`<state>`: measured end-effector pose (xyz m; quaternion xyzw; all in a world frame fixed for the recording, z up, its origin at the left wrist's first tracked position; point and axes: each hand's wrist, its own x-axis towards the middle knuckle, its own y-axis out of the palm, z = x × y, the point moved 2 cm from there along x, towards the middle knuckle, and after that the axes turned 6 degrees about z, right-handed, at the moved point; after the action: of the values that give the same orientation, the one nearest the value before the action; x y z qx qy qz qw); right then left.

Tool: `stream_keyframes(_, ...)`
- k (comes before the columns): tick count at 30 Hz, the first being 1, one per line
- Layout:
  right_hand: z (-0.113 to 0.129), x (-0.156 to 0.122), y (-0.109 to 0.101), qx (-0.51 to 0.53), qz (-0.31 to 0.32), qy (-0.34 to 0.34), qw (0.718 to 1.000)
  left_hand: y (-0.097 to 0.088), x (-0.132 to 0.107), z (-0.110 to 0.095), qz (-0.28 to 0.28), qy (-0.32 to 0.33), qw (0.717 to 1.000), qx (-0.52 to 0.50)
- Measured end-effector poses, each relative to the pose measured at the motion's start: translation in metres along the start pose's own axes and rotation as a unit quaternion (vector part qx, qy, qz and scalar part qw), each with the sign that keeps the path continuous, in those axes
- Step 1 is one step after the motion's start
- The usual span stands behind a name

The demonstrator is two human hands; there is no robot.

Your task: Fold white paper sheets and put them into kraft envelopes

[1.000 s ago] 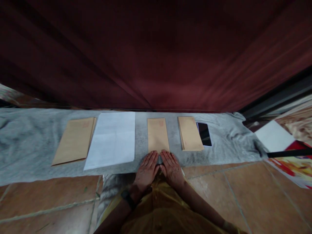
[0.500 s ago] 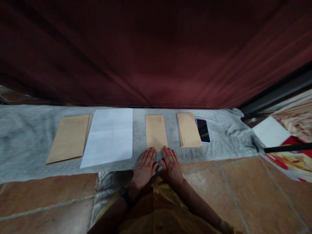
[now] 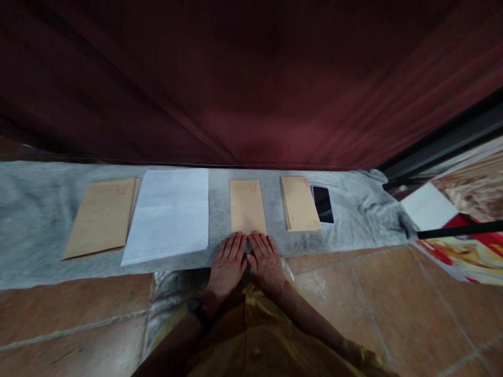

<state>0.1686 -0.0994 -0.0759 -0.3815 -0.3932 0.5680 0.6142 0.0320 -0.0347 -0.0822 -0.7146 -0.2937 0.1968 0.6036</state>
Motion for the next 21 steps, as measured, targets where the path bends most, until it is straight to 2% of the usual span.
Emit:
stream_keyframes(7,-0.012,-0.010,0.001,-0.057,-0.030,0.020,0.998,0.001,-0.008,0.002,-0.044,-0.028,0.997,0.060)
stream_keyframes(9,-0.013,-0.011,0.003,-0.068,-0.043,0.025,0.996,0.003,-0.008,-0.003,-0.053,-0.015,0.996,0.068)
stream_keyframes(13,-0.014,-0.011,0.004,-0.069,-0.052,0.033,0.996,0.007,0.000,-0.013,-0.030,0.031,0.998,0.048)
stream_keyframes(21,-0.019,-0.016,-0.003,-0.074,-0.056,0.043,0.995,0.001,0.003,-0.013,-0.006,0.011,1.000,0.027)
